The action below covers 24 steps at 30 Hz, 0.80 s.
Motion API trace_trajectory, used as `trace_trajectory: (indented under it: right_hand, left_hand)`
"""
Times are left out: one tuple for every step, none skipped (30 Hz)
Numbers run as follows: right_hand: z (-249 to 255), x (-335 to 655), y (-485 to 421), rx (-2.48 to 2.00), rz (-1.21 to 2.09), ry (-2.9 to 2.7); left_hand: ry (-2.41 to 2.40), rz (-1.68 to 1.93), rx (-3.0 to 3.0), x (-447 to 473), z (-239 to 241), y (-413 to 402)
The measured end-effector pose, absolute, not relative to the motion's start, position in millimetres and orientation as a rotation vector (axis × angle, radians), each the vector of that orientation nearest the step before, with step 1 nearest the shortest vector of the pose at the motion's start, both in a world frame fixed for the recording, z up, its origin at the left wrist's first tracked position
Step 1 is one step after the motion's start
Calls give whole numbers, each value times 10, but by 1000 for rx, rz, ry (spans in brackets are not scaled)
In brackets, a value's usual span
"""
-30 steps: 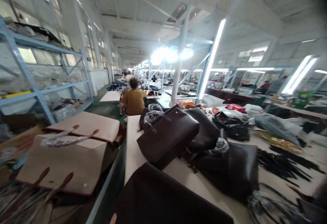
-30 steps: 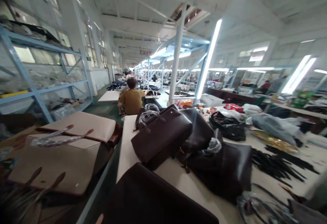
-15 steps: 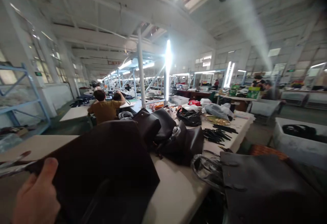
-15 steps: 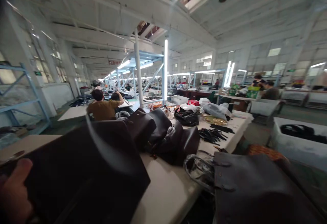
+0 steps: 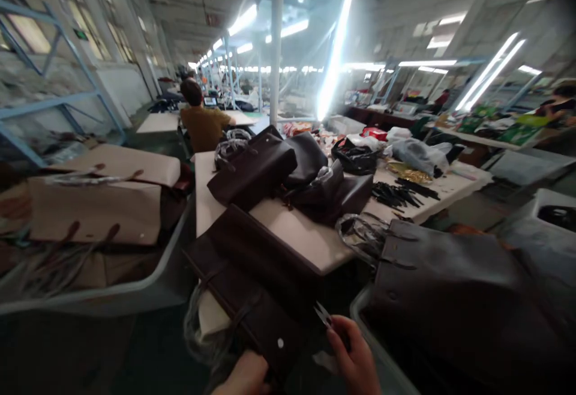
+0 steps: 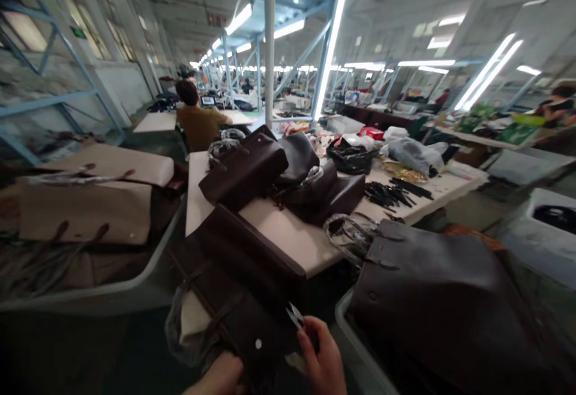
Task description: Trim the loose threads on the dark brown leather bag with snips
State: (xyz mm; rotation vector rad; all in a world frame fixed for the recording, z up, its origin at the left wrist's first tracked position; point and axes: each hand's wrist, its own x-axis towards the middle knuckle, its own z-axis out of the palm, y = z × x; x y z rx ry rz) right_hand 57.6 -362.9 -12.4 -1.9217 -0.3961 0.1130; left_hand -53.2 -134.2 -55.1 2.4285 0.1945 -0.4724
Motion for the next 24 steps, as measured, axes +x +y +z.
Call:
trace_trajectory:
  right_hand:
    - [-199,544,-3589,-1959,199,-449]
    - [-277,515,-3551,-1996,270,-486]
    - [-355,488,-3517,-2030,330,-518]
    - [-430,462,-3491,-2058,387,-555]
    - [-501,438,-3474,-2076,429,-589]
    - [-566,415,-3468,-2088,455,-610]
    - [-624,391,-3473,-2095,469,-614]
    - [-674,366,-3487,-2096,475,-601]
    - [-716,338,-3506,-2087,487,-579]
    - [-748,307,-3529,-2070,503,-555]
    - [-772,273,-3550,-2049,523,-537]
    - [-790,237,-3565,-2030,546,-533]
    - [-802,202,-3572,-2020,566,-545]
    - [-810,169,-3568,-2022,575,-565]
    - [-816,141,-3555,-2040,571,-589]
    - [-821,121,-3534,-2066,557,-611]
    - [-826,107,-3507,-2091,541,-629]
    - [-830,102,-3477,-2111,525,-638]
    - [-835,102,-3446,-2121,512,-640]
    - [-840,107,-3416,-2124,503,-639]
    - [-846,115,-3388,-2121,496,-639]
    - [-851,125,-3363,-2115,488,-639]
    - [-857,134,-3340,-2111,477,-641]
    - [-863,143,-3318,-2108,464,-641]
  left_hand:
    - [206,-502,2406,-582,-602,-1449]
    - [226,-505,2385,-604,-621,-1520]
    - [247,-486,2354,-604,-617,-1559]
    - [261,-455,2299,-591,-600,-1577]
    - [270,-418,2204,-574,-581,-1584]
    - [295,-381,2045,-558,-567,-1592]
    - [338,-349,1844,-546,-565,-1608]
    - [395,-324,1631,-541,-577,-1635]
    - [459,-305,1437,-541,-603,-1674]
    - [523,-295,1281,-545,-639,-1722]
    - [573,-291,1174,-550,-680,-1771]
    - [604,-291,1113,-556,-720,-1819]
    - [620,-292,1081,-560,-756,-1858]
    - [639,-291,1047,-562,-784,-1887]
    - [659,-290,1019,-561,-801,-1904]
    - [676,-291,1000,-559,-809,-1912]
    - [692,-294,986,-556,-809,-1912]
    - [704,-300,976,-552,-802,-1908]
    - [714,-308,970,-548,-792,-1902]
    - [721,-316,966,-545,-780,-1897]
    - [726,-324,967,-543,-769,-1893]
    - [730,-333,971,-541,-760,-1889]
    - [734,-343,979,-540,-753,-1886]
    - [738,-355,990,-539,-747,-1881]
